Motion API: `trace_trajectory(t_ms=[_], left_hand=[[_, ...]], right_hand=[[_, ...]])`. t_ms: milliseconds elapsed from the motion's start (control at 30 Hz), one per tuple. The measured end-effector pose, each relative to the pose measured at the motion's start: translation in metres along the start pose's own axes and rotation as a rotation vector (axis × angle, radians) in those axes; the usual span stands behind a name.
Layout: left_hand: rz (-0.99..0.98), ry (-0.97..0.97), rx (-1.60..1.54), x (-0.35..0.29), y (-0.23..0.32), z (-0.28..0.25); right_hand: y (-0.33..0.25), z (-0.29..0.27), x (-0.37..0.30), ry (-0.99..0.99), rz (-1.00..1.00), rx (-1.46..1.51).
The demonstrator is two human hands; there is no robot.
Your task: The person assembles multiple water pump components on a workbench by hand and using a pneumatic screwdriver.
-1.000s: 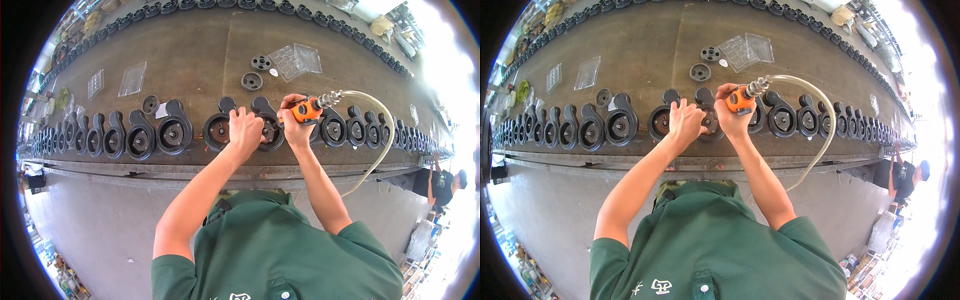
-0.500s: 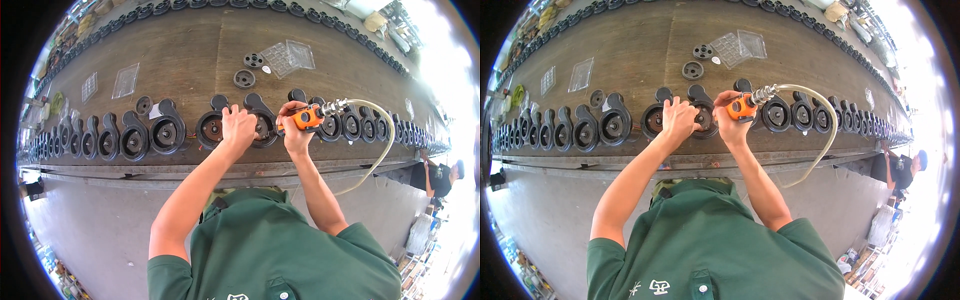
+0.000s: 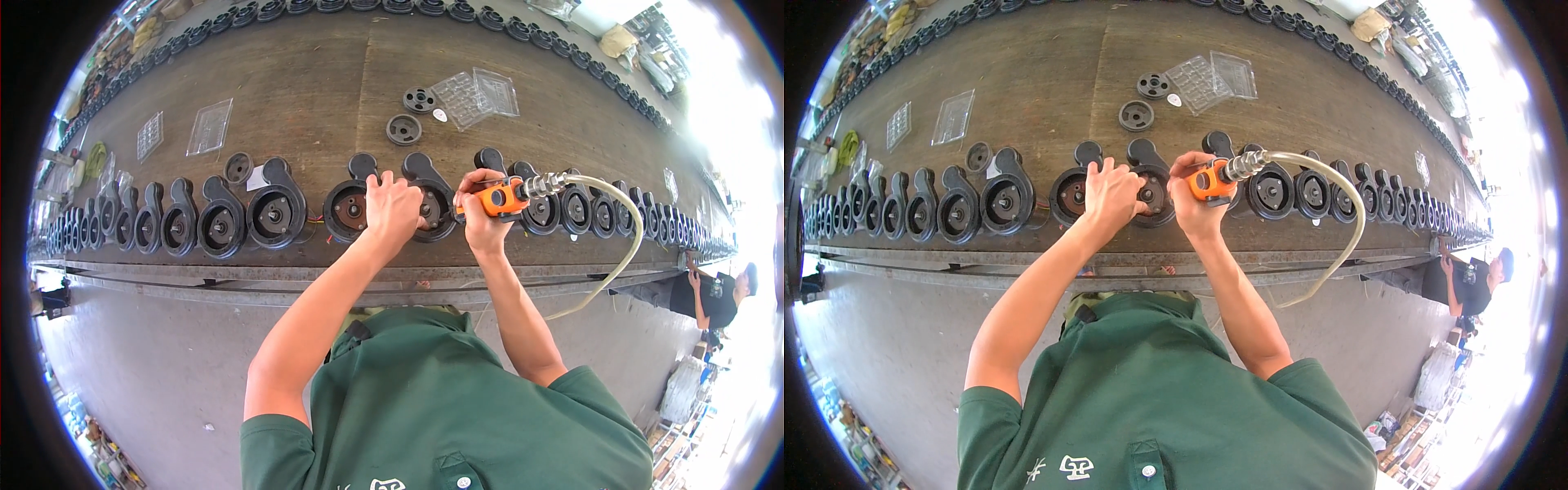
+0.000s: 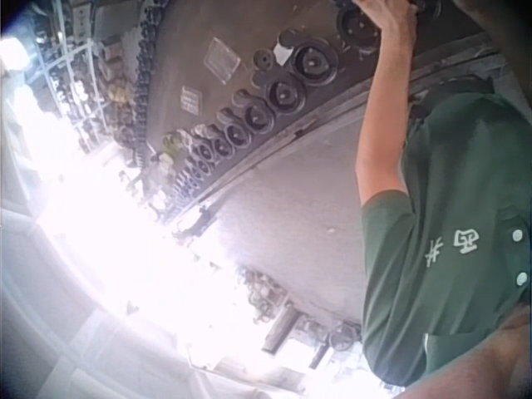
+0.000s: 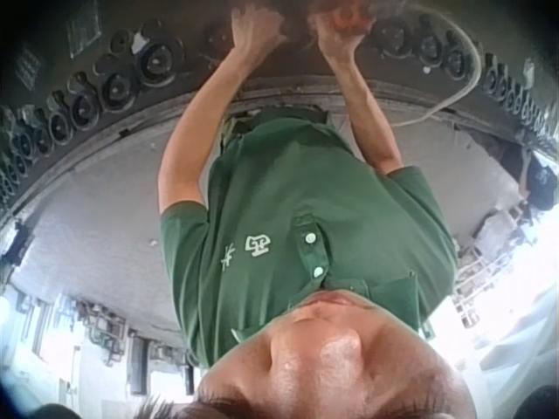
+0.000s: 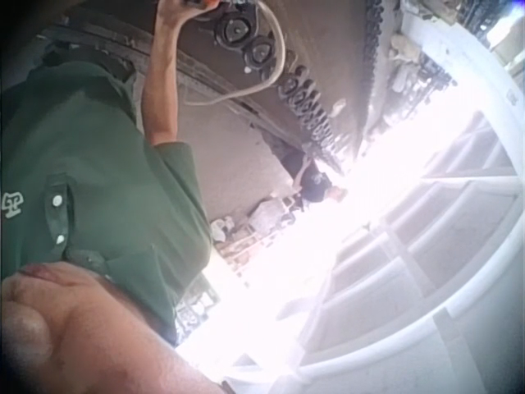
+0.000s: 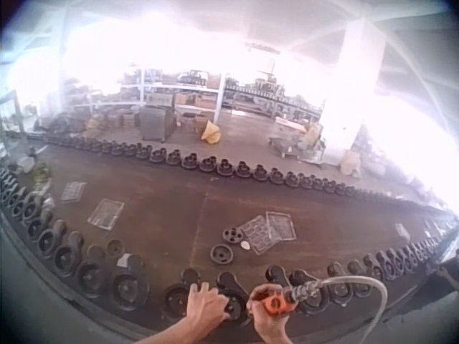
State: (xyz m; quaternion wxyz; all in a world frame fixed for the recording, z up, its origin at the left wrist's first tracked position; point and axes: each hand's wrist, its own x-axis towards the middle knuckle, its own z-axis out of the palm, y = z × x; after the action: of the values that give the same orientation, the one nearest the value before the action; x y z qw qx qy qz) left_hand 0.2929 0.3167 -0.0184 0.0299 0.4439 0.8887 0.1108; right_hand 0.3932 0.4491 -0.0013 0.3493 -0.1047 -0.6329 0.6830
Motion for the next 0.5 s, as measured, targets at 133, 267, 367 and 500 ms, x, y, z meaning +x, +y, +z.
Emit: trace_trajectory(t_ms=[133,267,367,500], left_hand=[[-0.014,-0.044,-0.002,0.001,0.001,-0.004],[-0.028,-0.127,0.000,0.003,0.002,-0.009],[-0.033,-0.166,-0.001,0.004,0.001,-0.010],[-0.014,-0.048,-0.007,0.001,-0.001,-0.002]], right_hand=[[0.007,-0.002,-0.002,-0.045,-0.016,-0.049],[-0.003,0.002,-0.004,-0.043,0.020,0.002],[-0.003,0.007,-0.002,-0.010,0.046,0.071],[-0.004,0.009,0.001,0.034,0.045,0.140]])
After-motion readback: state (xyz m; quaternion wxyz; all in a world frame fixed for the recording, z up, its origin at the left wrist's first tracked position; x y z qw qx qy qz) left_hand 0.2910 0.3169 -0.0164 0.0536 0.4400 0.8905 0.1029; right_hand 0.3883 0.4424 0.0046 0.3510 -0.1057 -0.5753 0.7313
